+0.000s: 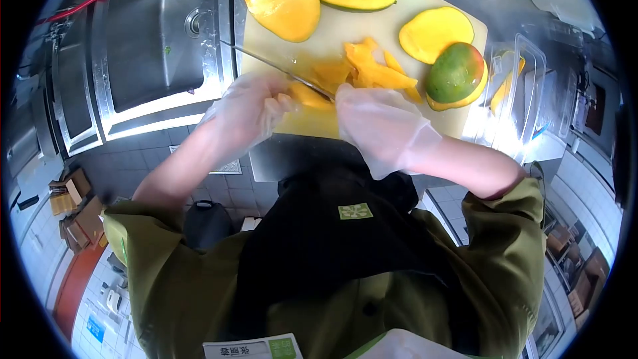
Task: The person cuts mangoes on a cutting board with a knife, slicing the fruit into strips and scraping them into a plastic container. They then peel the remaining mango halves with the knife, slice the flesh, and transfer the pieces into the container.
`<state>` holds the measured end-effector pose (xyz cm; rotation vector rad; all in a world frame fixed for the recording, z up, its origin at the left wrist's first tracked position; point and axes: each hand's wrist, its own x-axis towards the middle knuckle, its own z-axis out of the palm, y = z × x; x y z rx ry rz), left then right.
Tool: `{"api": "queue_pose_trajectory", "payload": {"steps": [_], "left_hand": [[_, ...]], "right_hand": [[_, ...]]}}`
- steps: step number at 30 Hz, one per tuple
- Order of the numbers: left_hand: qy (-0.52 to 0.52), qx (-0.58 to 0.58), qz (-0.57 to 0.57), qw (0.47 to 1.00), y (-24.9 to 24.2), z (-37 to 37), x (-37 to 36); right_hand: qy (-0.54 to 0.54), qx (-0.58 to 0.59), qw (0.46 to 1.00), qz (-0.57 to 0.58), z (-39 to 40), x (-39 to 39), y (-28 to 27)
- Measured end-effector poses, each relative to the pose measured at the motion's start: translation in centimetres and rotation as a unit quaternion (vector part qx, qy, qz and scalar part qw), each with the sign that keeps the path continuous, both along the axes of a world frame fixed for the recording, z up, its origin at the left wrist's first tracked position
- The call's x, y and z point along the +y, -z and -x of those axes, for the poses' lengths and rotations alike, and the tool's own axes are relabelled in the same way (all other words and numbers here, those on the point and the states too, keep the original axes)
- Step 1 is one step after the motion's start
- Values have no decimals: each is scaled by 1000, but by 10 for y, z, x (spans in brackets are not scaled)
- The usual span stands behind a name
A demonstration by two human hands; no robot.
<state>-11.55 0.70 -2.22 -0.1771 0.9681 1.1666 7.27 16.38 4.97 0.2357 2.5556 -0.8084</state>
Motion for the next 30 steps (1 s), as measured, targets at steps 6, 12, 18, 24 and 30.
{"api": "queue_pose_trajectory", "payload": {"steps": [6,12,18,24,30], "left_hand": [[317,499,-63,804,-7,-36,1],[113,599,-12,793,-8,-89,-2],[-354,286,100,885,12,-104,24],[3,483,283,829,-19,-58,7],[90,702,182,682,27,-145,-14]], "right_hand": [[106,-11,993,55,-7,-22,34],[161,34,976,145,-12,-46,88],[128,123,975,132,22,-43,89],[159,120,979,51,3,3,70],[179,76,980,41,-26,12,45]]}}
